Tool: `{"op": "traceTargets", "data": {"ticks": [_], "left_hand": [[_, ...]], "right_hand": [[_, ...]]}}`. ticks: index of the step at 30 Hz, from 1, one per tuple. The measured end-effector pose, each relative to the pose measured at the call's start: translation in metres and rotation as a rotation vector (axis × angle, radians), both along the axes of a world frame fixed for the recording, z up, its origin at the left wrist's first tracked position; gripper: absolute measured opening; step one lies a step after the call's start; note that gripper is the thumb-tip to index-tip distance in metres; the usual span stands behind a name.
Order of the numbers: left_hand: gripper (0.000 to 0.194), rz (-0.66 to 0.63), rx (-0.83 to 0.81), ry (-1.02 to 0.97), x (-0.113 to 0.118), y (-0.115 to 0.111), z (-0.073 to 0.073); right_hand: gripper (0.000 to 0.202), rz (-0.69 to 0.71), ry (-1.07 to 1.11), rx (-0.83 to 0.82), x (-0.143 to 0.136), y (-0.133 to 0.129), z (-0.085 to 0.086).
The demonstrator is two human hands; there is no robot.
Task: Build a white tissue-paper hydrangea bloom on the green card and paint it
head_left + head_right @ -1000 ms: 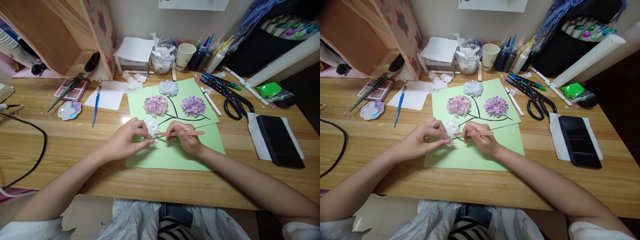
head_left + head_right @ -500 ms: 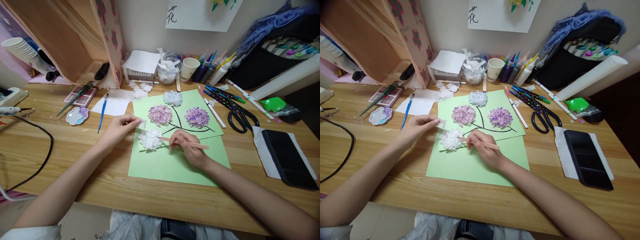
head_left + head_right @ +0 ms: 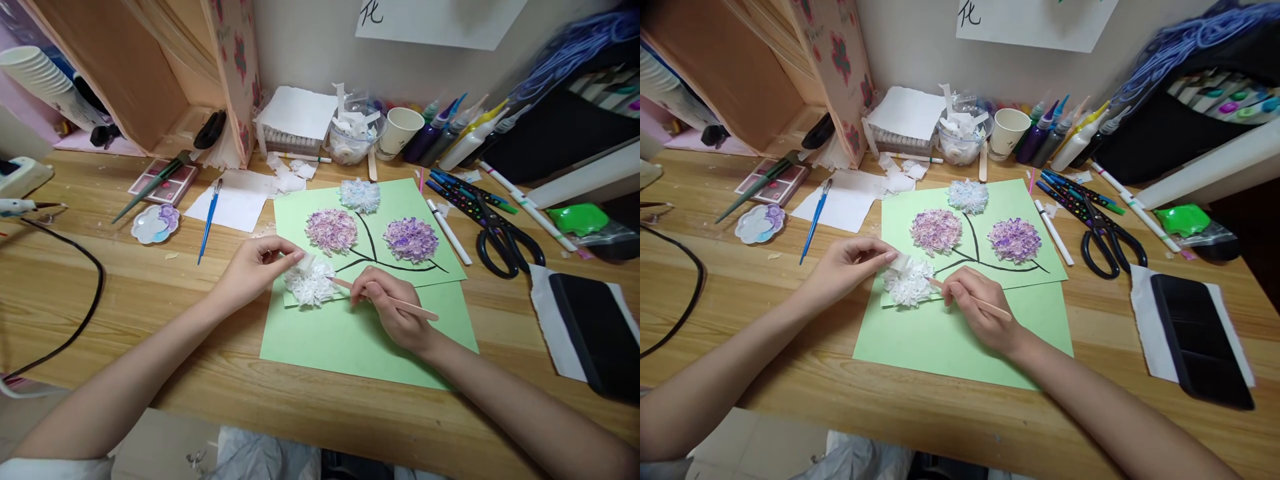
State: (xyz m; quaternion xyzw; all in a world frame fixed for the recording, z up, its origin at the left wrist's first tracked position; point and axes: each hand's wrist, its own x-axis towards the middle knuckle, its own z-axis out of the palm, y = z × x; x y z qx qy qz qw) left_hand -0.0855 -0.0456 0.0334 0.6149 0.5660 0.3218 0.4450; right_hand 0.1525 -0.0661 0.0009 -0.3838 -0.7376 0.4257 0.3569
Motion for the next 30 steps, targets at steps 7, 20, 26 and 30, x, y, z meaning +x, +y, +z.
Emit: {"op": "traceTargets", "data": {"ticks": [7, 20, 26, 30], "left_hand": [[0.022, 0.096, -0.009, -0.003, -0.005, 0.002, 0.002], [0.010, -0.111, 0.090, 0.025, 0.022, -0.009, 0.001], [0.010, -0.107, 0.124, 0.155, 0.030, -0.006, -0.006], [0.010, -0.121, 0.136, 0.198, 0.030, -0.005, -0.010]], "right_hand": [[0.029, -0.037, 0.061, -0.079, 0.002, -0.001, -0.004], [0.035, -0.048, 0.321, 0.201, 0.004, -0.006, -0.007], [0.030, 0.001, 0.255, 0.337, 0.004, -0.007, -0.006], [0.027, 0.030, 0.105, 0.305, 0.000, -0.005, -0.002]]}}
